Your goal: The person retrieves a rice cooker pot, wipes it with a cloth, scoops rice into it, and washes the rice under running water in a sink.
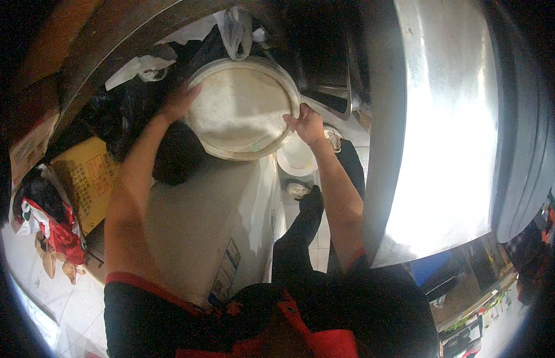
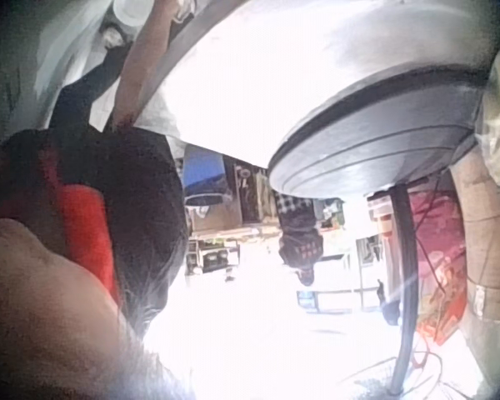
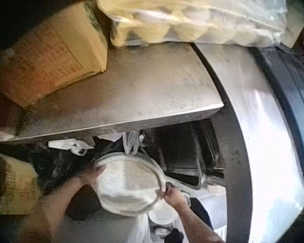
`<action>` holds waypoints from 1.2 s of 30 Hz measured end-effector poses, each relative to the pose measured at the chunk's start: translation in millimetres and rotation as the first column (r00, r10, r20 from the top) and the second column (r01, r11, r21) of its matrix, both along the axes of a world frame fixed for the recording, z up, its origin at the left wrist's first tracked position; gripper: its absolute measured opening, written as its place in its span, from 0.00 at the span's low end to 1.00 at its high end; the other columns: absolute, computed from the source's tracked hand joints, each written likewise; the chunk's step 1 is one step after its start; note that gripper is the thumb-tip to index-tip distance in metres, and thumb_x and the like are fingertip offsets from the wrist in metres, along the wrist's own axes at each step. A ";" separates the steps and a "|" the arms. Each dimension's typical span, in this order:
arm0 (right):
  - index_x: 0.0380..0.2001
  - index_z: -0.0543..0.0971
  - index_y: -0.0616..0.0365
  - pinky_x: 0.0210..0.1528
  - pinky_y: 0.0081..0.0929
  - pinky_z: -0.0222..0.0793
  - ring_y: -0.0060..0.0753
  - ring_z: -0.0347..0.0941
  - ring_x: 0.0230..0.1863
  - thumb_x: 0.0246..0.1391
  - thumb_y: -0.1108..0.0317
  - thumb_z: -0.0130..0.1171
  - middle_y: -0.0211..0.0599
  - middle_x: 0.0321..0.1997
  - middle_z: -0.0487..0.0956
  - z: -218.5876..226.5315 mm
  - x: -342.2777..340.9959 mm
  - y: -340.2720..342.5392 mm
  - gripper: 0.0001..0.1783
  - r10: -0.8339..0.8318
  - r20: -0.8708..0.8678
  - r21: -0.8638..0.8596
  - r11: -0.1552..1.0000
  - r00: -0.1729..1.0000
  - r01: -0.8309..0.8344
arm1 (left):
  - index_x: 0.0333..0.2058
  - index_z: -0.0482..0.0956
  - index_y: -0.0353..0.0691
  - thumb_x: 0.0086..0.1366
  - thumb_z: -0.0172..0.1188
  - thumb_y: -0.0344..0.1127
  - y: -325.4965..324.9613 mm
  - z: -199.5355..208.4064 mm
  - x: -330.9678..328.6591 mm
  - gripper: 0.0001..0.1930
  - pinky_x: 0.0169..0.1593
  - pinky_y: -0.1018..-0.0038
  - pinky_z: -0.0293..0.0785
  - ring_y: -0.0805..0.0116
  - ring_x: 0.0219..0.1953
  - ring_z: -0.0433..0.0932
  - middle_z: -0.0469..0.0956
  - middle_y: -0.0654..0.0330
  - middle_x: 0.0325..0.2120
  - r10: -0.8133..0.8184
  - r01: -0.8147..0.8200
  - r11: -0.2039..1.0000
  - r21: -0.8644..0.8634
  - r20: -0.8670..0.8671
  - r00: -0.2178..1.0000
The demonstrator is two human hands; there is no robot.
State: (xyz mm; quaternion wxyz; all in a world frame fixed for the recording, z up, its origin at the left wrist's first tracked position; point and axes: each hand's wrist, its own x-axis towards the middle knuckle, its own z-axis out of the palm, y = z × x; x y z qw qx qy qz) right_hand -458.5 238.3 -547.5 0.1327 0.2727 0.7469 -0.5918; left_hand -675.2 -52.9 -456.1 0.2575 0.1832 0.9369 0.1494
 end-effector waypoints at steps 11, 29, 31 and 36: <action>0.35 0.71 0.65 0.37 0.38 0.68 0.53 0.73 0.35 0.40 0.56 0.66 0.52 0.31 0.76 37.9 1.3 4.5 0.25 0.137 0.085 0.248 0.956 0.987 -0.154 | 0.32 0.75 0.34 0.51 0.60 0.46 31.8 122.4 32.7 0.19 0.37 0.63 0.70 0.50 0.27 0.76 0.75 0.47 0.21 -0.166 0.174 0.984 -0.041 0.155 0.974; 0.40 0.74 0.60 0.42 0.33 0.69 0.44 0.74 0.40 0.39 0.67 0.64 0.45 0.37 0.78 34.6 33.4 18.8 0.21 0.163 0.025 0.136 0.977 0.986 -0.164 | 0.23 0.67 0.35 0.47 0.62 0.33 57.2 166.7 137.4 0.12 0.29 0.63 0.70 0.50 0.26 0.74 0.70 0.47 0.20 -0.175 0.134 0.942 0.307 0.112 0.978; 0.40 0.74 0.60 0.42 0.33 0.68 0.45 0.74 0.40 0.38 0.68 0.63 0.46 0.38 0.78 41.4 32.4 27.7 0.21 0.249 0.031 0.205 0.946 0.968 -0.250 | 0.24 0.67 0.35 0.47 0.63 0.34 59.0 167.4 141.8 0.13 0.28 0.63 0.70 0.51 0.25 0.74 0.69 0.48 0.20 -0.203 0.174 0.926 0.336 0.054 0.978; 0.38 0.75 0.63 0.37 0.23 0.70 0.31 0.74 0.34 0.45 0.70 0.57 0.37 0.33 0.78 44.3 37.3 83.3 0.14 0.079 0.009 -0.061 0.995 0.997 -0.078 | 0.26 0.66 0.40 0.50 0.55 0.30 50.9 167.7 159.7 0.06 0.25 0.67 0.73 0.58 0.26 0.76 0.70 0.56 0.26 -0.673 0.656 0.704 0.272 -0.040 0.739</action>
